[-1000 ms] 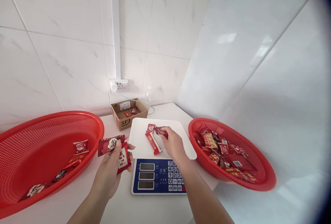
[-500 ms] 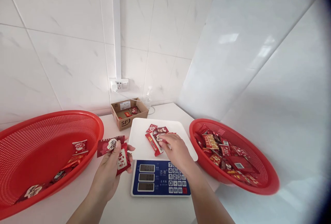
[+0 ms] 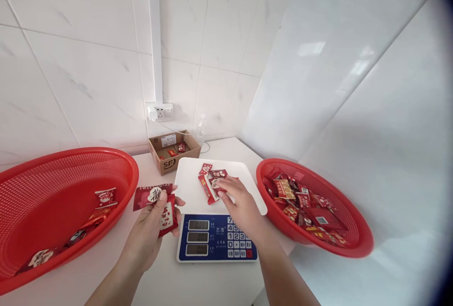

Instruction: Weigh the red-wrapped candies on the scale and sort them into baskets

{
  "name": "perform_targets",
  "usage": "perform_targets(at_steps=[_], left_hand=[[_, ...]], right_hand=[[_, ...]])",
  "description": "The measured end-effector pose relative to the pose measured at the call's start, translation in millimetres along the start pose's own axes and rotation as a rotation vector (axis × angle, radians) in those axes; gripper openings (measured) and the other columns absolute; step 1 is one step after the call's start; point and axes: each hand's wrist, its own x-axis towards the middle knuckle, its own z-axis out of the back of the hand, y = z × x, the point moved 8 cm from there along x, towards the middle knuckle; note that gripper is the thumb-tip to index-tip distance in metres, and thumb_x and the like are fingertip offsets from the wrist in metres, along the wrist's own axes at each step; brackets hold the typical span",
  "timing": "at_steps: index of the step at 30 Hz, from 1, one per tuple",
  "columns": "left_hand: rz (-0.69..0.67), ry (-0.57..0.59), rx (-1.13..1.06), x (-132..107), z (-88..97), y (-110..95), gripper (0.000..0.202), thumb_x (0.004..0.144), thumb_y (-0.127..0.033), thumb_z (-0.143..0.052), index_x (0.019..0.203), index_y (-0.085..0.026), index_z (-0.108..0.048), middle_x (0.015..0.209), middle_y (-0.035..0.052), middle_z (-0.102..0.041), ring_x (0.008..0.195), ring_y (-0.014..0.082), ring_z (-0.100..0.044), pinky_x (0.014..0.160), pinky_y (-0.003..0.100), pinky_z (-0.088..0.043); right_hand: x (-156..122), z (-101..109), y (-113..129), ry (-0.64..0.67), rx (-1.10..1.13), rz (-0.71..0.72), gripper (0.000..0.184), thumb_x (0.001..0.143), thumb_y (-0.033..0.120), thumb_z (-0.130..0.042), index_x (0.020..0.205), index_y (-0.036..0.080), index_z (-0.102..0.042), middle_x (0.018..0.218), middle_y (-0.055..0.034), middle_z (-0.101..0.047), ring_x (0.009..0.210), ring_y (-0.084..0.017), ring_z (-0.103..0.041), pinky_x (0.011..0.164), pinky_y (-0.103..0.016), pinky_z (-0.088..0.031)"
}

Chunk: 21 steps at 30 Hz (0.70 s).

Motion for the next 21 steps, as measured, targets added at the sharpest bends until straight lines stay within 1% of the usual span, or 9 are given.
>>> perform_targets(at_steps=[2, 3, 5, 6, 8, 10, 13, 17, 21], left_hand=[[0.058, 0.124, 0.162, -4, -8.4, 6, 0.041, 0.08, -0.052, -0.058, 0.107, -0.021, -0.061, 0.084, 0.0043, -0.066, 0.052, 0.013, -0.055, 0.044, 0.026, -0.047], [0.108, 0.235, 0.269, -9, -16.2, 11, 0.041, 0.081, -0.054, -0.056, 0.103, -0.02, -0.063, 0.084, 0.0052, -0.066, 0.054, 0.0136, -0.055, 0.045, 0.026, -0.047], [0.187, 0.508, 0.514, -26, -33.8, 23, 0.04, 0.083, -0.054, -0.051, 0.098, -0.021, -0.065, 0.086, 0.0064, -0.066, 0.062, 0.0168, -0.058, 0.046, 0.026, -0.047], [0.185, 0.648, 0.645, -36, -42.4, 28, 0.037, 0.084, -0.052, -0.05, 0.097, -0.022, -0.067, 0.086, 0.0063, -0.067, 0.067, 0.0186, -0.059, 0.049, 0.026, -0.047], [0.099, 0.875, 0.906, -55, -56.5, 33, 0.029, 0.088, -0.042, -0.046, 0.093, -0.023, -0.069, 0.086, 0.0045, -0.07, 0.075, 0.02, -0.062, 0.057, 0.026, -0.047], [-0.021, 1.023, 1.116, -69, -66.8, 37, 0.027, 0.09, -0.033, -0.044, 0.088, -0.024, -0.07, 0.084, 0.0028, -0.072, 0.075, 0.0196, -0.064, 0.063, 0.026, -0.044], [-0.067, 1.121, 1.257, -78, -74.2, 45, 0.027, 0.088, -0.027, -0.044, 0.085, -0.024, -0.071, 0.083, 0.002, -0.074, 0.071, 0.0188, -0.065, 0.06, 0.025, -0.041], [-0.035, 1.108, 1.267, -78, -75.9, 48, 0.032, 0.091, -0.032, -0.039, 0.094, -0.027, -0.071, 0.09, 0.0019, -0.075, 0.074, 0.0186, -0.066, 0.06, 0.024, -0.04], [-0.05, 1.092, 1.384, -77, -72.4, 50, 0.038, 0.092, -0.04, -0.036, 0.08, -0.023, -0.068, 0.072, 0.0034, -0.07, 0.058, 0.0174, -0.058, 0.049, 0.026, -0.03]], right_hand=[[-13, 18, 9, -0.078, 0.099, -0.028, 0.028, 0.09, 0.03, -0.049, 0.112, 0.027, -0.067, 0.117, -0.0053, -0.066, 0.117, -0.024, -0.055, 0.103, -0.045, -0.039], [-21, 24, 13, -0.081, 0.136, -0.05, 0.028, 0.09, 0.032, -0.05, 0.112, 0.027, -0.066, 0.116, -0.0053, -0.067, 0.113, -0.023, -0.057, 0.1, -0.043, -0.043], [-40, 25, 21, 0.001, 0.187, -0.076, 0.027, 0.089, 0.035, -0.052, 0.112, 0.029, -0.066, 0.111, -0.0052, -0.068, 0.106, -0.022, -0.061, 0.093, -0.039, -0.048], [-50, 21, 26, 0.072, 0.206, -0.062, 0.028, 0.088, 0.037, -0.054, 0.113, 0.029, -0.065, 0.109, -0.0055, -0.069, 0.103, -0.022, -0.062, 0.09, -0.037, -0.05], [-71, 11, 38, 0.214, 0.237, 0.003, 0.034, 0.085, 0.043, -0.059, 0.115, 0.028, -0.064, 0.108, -0.0071, -0.068, 0.1, -0.022, -0.063, 0.087, -0.035, -0.051], [-88, 4, 49, 0.315, 0.265, 0.083, 0.04, 0.082, 0.047, -0.061, 0.114, 0.025, -0.065, 0.106, -0.0088, -0.067, 0.097, -0.021, -0.063, 0.085, -0.032, -0.051], [-102, 4, 61, 0.364, 0.325, 0.174, 0.038, 0.085, 0.051, -0.056, 0.109, 0.022, -0.065, 0.096, -0.0078, -0.067, 0.088, -0.017, -0.063, 0.078, -0.026, -0.051], [-106, 10, 72, 0.381, 0.339, 0.26, 0.046, 0.08, 0.058, -0.056, 0.108, 0.023, -0.063, 0.09, -0.0062, -0.068, 0.082, -0.016, -0.063, 0.074, -0.025, -0.051], [-105, 7, 69, 0.41, 0.264, 0.212, 0.021, 0.092, 0.035, -0.05, 0.098, 0.021, -0.065, 0.086, -0.0048, -0.068, 0.079, -0.014, -0.062, 0.071, -0.023, -0.049]])
